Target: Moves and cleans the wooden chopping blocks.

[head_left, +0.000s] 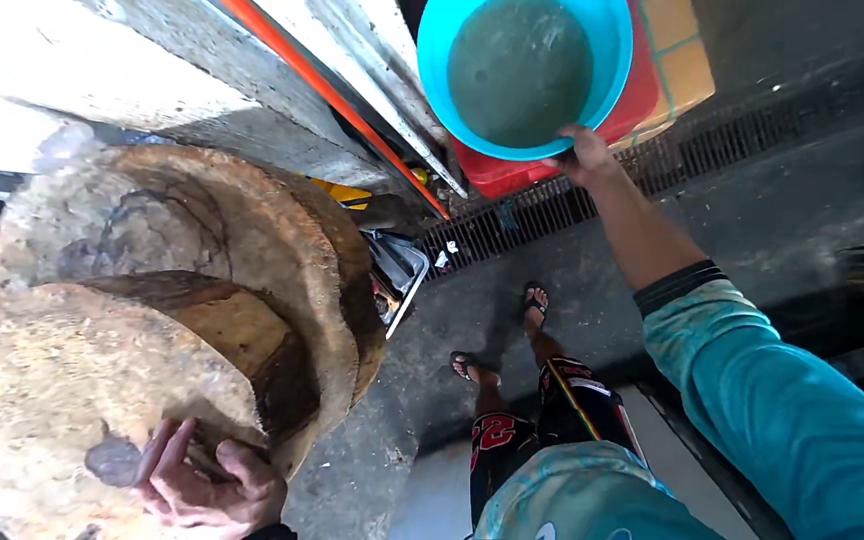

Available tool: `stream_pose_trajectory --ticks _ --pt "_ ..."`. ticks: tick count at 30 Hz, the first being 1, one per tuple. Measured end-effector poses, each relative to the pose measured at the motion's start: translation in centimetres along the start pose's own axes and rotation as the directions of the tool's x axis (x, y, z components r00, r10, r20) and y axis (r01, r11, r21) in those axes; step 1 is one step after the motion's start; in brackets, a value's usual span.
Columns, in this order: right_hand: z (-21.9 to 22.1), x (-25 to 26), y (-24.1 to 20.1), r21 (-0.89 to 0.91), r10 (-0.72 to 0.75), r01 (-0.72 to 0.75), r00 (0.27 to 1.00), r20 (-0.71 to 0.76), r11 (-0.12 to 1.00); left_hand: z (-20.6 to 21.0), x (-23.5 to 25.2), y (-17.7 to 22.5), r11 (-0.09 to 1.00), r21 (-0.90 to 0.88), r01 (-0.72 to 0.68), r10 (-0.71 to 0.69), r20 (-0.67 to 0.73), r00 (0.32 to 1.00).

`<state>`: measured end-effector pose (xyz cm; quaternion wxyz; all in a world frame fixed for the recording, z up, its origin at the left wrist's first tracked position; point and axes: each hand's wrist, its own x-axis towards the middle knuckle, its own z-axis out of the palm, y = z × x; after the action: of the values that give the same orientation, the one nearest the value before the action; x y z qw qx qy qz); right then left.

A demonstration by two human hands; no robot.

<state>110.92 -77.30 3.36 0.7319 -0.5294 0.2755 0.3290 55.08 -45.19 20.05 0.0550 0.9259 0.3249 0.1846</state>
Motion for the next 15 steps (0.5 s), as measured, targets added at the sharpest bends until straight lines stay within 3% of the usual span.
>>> stream_pose_trajectory --ticks 9,15 --pt "0.2 -3.7 2.4 0.139 0.001 0.019 0.99 -0.142 0.99 0.2 -0.1 0.3 0.998 0.056 0.034 -0.032 -0.03 0.999" --pt "-3.4 -7.0 4.2 0.157 0.016 0.013 0.982 -0.186 0.988 0.4 -0.6 -0.4 0.994 0.092 0.056 -0.055 -0.017 0.998"
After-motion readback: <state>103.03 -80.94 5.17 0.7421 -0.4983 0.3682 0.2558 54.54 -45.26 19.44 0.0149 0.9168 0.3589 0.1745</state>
